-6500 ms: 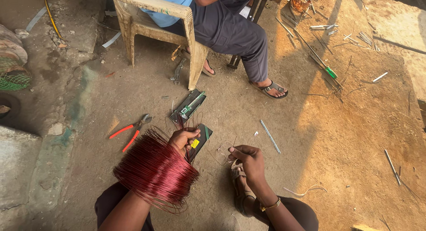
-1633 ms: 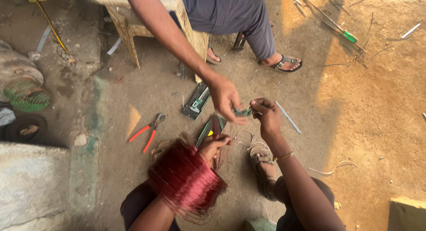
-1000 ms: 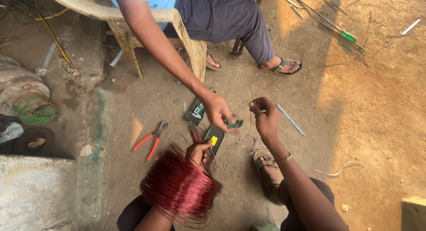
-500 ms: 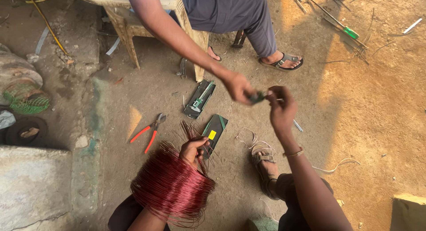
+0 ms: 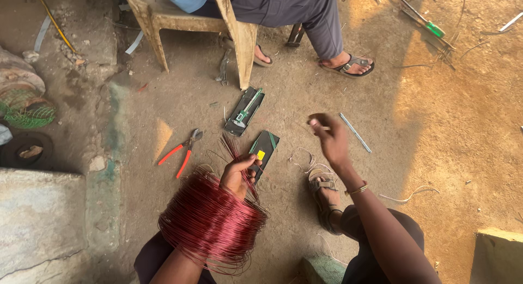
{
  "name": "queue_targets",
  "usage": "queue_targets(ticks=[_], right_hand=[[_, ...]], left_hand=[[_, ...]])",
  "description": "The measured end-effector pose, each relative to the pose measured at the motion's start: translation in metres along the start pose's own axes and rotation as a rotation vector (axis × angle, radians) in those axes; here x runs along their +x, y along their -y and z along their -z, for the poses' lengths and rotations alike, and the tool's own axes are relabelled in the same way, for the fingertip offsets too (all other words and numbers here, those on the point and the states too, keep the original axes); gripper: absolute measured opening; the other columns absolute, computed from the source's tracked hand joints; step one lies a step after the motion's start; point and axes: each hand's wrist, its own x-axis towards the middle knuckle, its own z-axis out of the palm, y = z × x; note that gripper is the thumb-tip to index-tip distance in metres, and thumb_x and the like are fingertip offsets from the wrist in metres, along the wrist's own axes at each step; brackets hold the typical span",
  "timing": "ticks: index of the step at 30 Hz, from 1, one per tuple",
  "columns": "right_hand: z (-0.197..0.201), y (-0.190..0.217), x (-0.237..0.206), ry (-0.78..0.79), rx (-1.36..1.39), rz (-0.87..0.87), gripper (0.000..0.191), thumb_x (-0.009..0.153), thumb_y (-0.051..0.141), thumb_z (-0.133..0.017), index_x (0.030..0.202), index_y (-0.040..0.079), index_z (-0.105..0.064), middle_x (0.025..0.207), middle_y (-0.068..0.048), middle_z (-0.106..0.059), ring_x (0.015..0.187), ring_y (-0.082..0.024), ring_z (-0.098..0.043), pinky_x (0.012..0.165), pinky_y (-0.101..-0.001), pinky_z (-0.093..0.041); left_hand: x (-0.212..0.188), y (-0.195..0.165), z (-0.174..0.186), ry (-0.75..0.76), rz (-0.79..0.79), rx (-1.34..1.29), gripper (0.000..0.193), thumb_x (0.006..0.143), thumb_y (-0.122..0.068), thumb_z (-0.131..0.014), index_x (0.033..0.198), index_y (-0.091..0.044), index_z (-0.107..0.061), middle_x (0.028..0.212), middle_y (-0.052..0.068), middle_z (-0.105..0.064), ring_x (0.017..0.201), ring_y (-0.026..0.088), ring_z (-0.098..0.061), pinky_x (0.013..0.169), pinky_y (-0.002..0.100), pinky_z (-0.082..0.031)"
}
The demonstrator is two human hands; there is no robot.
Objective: The person sits on the ground with a large coil of red enameled wire around one forearm and pulls, winds and arranges the wire by hand, occasionally using pliers lying nearby to cut or grip the wire. Other people sit nearby on chairs while the person continues handling the wire.
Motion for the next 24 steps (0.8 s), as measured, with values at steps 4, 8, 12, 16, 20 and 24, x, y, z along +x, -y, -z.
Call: queue_targets(ticks=[4, 8, 12, 16, 20, 24], right_hand=[[0.004, 0.001, -0.002, 0.267, 0.408, 0.034, 0.069, 0.106, 0.056, -0.036, 0.107, -0.002, -0.072, 0.105, -0.014, -0.076, 0.102, -0.023, -0.071, 0.097, -0.0376, -0.052], [0.025, -0.011, 0.001, 0.161, 0.513, 0.090, 0.081, 0.110, 0.060, -0.029, 0.091, -0.006, -0.072, 0.091, -0.019, -0.075, 0.085, -0.027, -0.072, 0.091, -0.0408, -0.054], [0.075, -0.032, 0.010, -0.148, 0.270, 0.126, 0.057, 0.109, 0.045, -0.048, 0.103, -0.006, -0.072, 0.092, -0.017, -0.075, 0.091, -0.024, -0.072, 0.094, -0.0360, -0.053], [0.116, -0.070, 0.013, -0.514, 0.012, -0.082, 0.031, 0.097, 0.022, -0.070, 0.112, -0.005, -0.072, 0.102, -0.013, -0.075, 0.095, -0.021, -0.069, 0.087, -0.0326, -0.052], [0.100, -0.115, 0.004, -0.167, 0.107, -0.117, 0.024, 0.096, 0.006, -0.057, 0.106, -0.005, -0.076, 0.096, -0.017, -0.077, 0.087, -0.022, -0.069, 0.080, -0.0345, -0.053], [0.046, -0.118, -0.029, 0.229, -0.136, 0.043, 0.015, 0.088, 0.009, -0.066, 0.096, 0.007, -0.079, 0.089, -0.008, -0.082, 0.086, -0.018, -0.078, 0.081, -0.0325, -0.058]], left_hand=[[0.007, 0.001, -0.005, 0.040, 0.013, -0.034, 0.016, 0.091, -0.022, -0.072, 0.100, -0.009, -0.071, 0.088, 0.002, -0.070, 0.068, 0.011, -0.051, 0.061, 0.027, -0.042], [0.013, 0.006, -0.004, 0.034, 0.029, -0.051, 0.016, 0.090, -0.021, -0.071, 0.101, -0.010, -0.071, 0.086, 0.002, -0.069, 0.066, 0.011, -0.050, 0.056, 0.027, -0.040], [0.018, 0.008, -0.003, 0.018, 0.002, -0.035, 0.017, 0.090, -0.020, -0.072, 0.101, -0.007, -0.072, 0.086, 0.002, -0.069, 0.066, 0.010, -0.052, 0.057, 0.025, -0.043], [0.018, 0.015, -0.007, -0.002, -0.014, -0.002, 0.017, 0.091, -0.020, -0.072, 0.101, -0.006, -0.072, 0.082, 0.002, -0.069, 0.062, 0.010, -0.053, 0.055, 0.026, -0.042], [0.023, 0.025, -0.007, 0.023, 0.035, -0.014, 0.016, 0.089, -0.021, -0.070, 0.100, -0.010, -0.071, 0.082, 0.004, -0.074, 0.057, 0.013, -0.054, 0.053, 0.027, -0.042], [0.034, 0.041, -0.003, 0.048, 0.023, -0.002, 0.018, 0.091, -0.022, -0.070, 0.101, -0.007, -0.072, 0.085, 0.004, -0.075, 0.063, 0.011, -0.060, 0.057, 0.026, -0.047]])
